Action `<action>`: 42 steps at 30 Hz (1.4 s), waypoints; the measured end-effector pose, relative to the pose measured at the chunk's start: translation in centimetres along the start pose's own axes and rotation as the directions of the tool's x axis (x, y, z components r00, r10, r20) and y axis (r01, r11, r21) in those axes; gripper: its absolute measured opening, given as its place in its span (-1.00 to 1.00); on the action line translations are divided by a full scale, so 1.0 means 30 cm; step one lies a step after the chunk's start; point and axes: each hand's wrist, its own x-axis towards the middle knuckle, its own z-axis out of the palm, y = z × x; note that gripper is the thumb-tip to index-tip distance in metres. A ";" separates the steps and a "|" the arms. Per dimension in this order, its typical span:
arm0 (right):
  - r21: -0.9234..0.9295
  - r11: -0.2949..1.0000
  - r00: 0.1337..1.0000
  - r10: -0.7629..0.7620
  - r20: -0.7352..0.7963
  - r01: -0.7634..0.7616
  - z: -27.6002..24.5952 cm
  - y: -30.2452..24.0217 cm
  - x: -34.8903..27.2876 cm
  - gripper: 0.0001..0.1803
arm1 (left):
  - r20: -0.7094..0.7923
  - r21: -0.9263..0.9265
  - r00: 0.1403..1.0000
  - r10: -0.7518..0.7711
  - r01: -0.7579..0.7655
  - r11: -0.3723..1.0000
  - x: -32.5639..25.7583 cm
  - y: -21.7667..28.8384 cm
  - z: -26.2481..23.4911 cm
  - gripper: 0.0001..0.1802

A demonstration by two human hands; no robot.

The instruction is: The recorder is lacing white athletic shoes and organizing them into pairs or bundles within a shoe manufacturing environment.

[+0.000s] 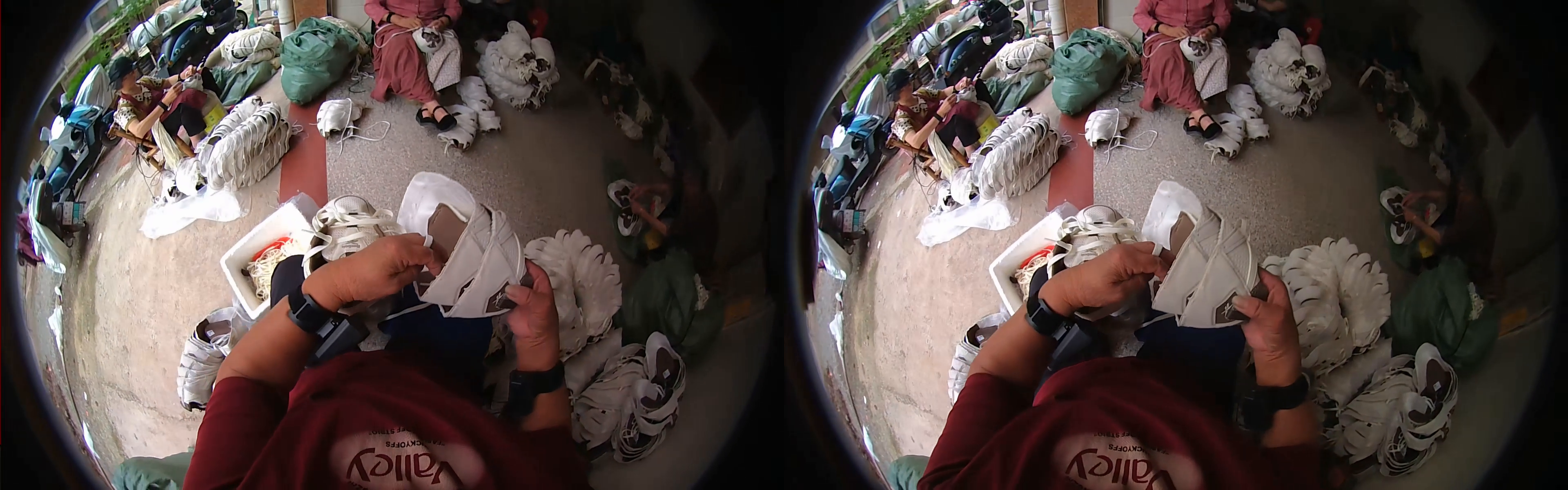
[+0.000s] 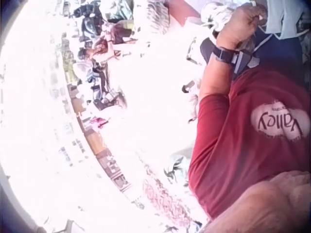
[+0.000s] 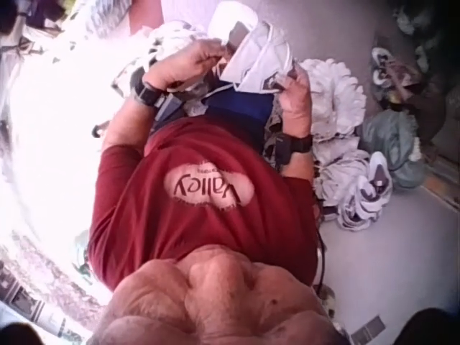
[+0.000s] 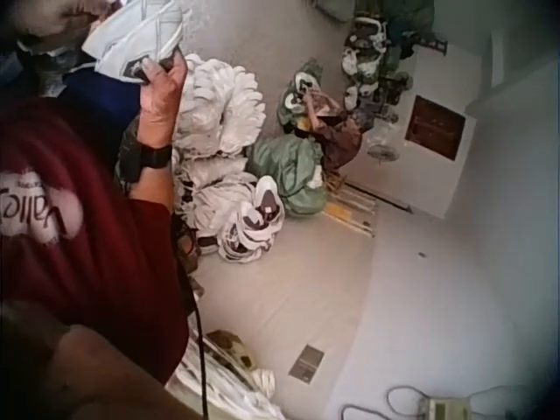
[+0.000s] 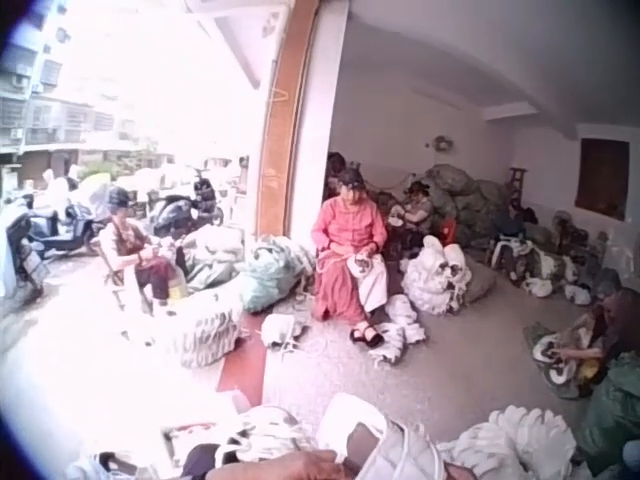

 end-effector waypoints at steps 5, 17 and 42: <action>-0.143 0.989 0.996 0.045 0.075 -0.034 0.052 0.018 0.014 -0.33 | 0.155 0.012 0.988 0.026 -0.028 1.000 -0.010 -0.027 0.027 -0.74; -0.626 0.775 0.834 0.400 0.380 -0.086 0.102 -0.033 0.158 -0.20 | 0.022 -0.276 0.999 0.049 -0.041 0.960 -0.034 -0.035 0.011 -0.54; -0.491 0.871 0.848 0.269 0.456 -0.013 0.130 -0.003 0.143 -0.14 | 0.236 -0.385 0.958 -0.160 0.244 0.890 -0.054 -0.038 -0.024 -0.64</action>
